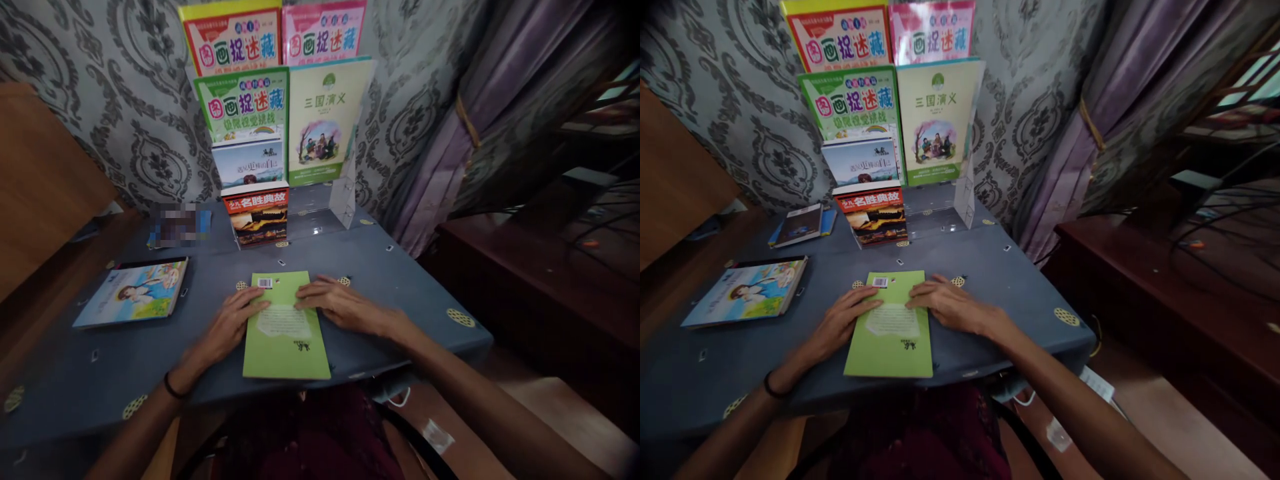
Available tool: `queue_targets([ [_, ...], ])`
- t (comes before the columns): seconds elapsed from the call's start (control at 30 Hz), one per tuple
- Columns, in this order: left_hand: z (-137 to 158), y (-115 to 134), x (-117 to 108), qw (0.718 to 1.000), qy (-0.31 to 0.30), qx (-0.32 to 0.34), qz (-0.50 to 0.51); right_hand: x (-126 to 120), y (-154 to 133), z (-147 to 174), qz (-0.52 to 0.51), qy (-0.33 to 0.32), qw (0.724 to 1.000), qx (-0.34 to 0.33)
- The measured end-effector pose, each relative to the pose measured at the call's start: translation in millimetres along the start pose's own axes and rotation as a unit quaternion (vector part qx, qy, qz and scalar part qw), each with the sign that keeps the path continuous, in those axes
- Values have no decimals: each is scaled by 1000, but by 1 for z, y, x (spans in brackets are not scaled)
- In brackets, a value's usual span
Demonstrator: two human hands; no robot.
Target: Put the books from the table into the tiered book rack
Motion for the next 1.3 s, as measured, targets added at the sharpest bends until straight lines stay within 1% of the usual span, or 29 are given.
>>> queue_targets([
  [0.07,4,0,1,999,24,-33,-13,4,-16,-8,-16,-23,999,-20],
  [0.17,7,-1,1,995,50,-83,-23,21,-41,-31,-64,-71,990,-99],
  [0.23,8,-1,0,994,54,-95,-22,35,-48,-49,-84,-72,986,-129],
  [0.27,8,-2,0,993,55,-99,-21,42,-46,-58,-81,-71,986,-128],
  [0.3,7,-2,0,993,55,-102,-22,47,-42,-65,-71,-69,988,-117],
  [0.37,7,-1,-1,992,56,-107,-25,54,-27,-76,-40,-58,995,-70],
  [0.47,6,1,-2,993,49,-105,-29,51,0,-79,1,-18,1000,9],
  [0.57,6,1,-2,994,33,-102,-32,43,18,-66,28,9,999,45],
  [0.67,7,-3,-1,997,25,-69,-34,39,20,-41,39,21,997,65],
  [0.8,8,-9,-1,999,10,-28,-25,39,7,-1,18,23,998,60],
  [0.9,8,-10,-3,999,2,-23,-25,36,-7,26,-23,14,998,52],
  [0.97,9,-10,-3,999,-2,-27,-24,32,-16,40,-54,-6,997,48],
  [1.07,9,-9,-4,999,-1,-41,-16,24,-26,53,-89,-51,994,29],
  [1.13,8,-9,-3,999,3,-54,-7,22,-30,57,-98,-65,993,18],
  [1.23,6,-7,-3,998,16,-68,7,24,-34,61,-84,-49,995,19],
  [1.3,2,-4,-5,997,32,-69,16,28,-35,62,-63,-9,998,22],
])
Point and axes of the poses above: each hand's wrist, its own z-axis away from the middle knuckle, its own x-axis out of the palm, y = z × x, the point moved 1 cm from there along -z, towards the middle knuckle, and after that the axes turned 3 degrees about -y, right-handed, at the moved point
